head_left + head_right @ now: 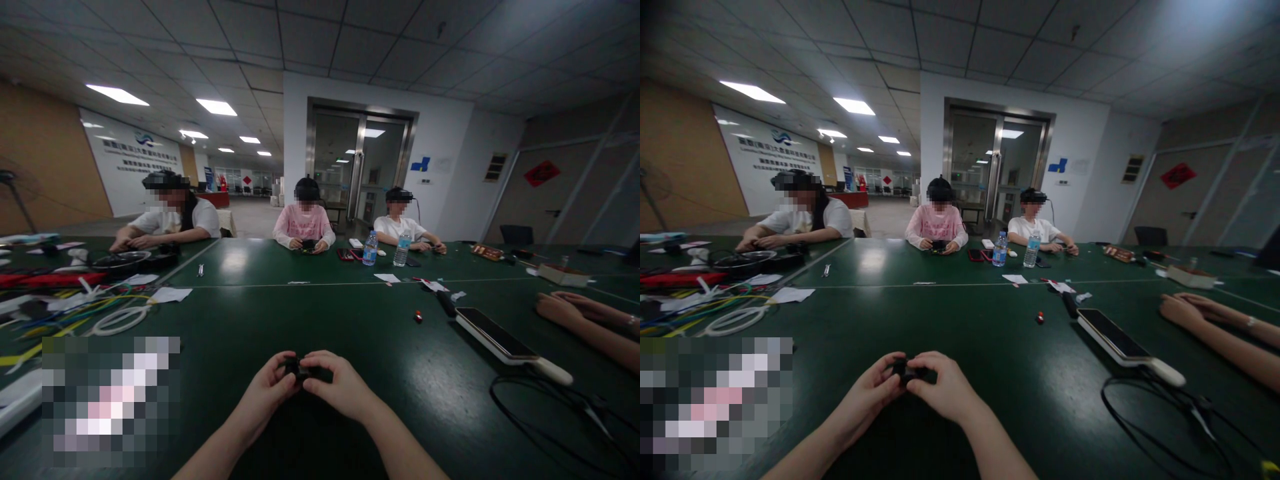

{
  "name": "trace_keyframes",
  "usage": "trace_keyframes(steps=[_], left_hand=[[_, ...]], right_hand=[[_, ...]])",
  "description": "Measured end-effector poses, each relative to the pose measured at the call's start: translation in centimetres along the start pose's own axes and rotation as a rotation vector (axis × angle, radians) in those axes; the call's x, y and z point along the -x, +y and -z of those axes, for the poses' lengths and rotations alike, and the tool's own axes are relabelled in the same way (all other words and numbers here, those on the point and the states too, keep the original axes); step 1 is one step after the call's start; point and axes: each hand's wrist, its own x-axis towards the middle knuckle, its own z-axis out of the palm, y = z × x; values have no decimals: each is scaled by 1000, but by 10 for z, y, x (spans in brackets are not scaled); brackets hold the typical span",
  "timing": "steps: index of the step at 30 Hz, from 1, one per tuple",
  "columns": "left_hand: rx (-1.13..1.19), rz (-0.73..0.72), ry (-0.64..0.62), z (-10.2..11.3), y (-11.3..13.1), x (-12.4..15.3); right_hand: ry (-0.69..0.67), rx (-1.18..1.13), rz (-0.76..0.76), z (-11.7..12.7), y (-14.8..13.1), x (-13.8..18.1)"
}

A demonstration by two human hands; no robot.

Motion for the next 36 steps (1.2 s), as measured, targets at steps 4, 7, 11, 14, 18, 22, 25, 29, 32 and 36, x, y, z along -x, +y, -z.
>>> trace_keyframes(steps=[4, 7, 11, 14, 18, 22, 25, 29, 32, 36], left_hand=[[37, -24, 16, 0, 1, 0], [41, -26, 10, 0, 0, 0], [46, -16, 12, -2, 1, 1], [52, -17, 10, -2, 1, 1], [28, -23, 5, 0, 0, 1], [17, -18, 19, -1, 2, 3], [17, -17, 30, -3, 4, 4], [15, -15, 25, -3, 4, 4], [16, -24, 34, -2, 3, 3], [33, -29, 39, -2, 3, 3]], right_hand=[[18, -28, 60, 2, -1, 0], [32, -25, 59, 1, 0, 0], [29, -21, 68, 1, 2, 0], [17, -24, 45, 1, 2, 1], [2, -23, 24, 2, -1, 1], [-11, -13, -7, 2, -3, 1], [-12, -13, -21, 2, -4, 1], [-12, -19, -8, 1, -3, 2], [-6, -19, 14, 1, -4, 2], [-10, 0, 20, 2, -9, 3]])
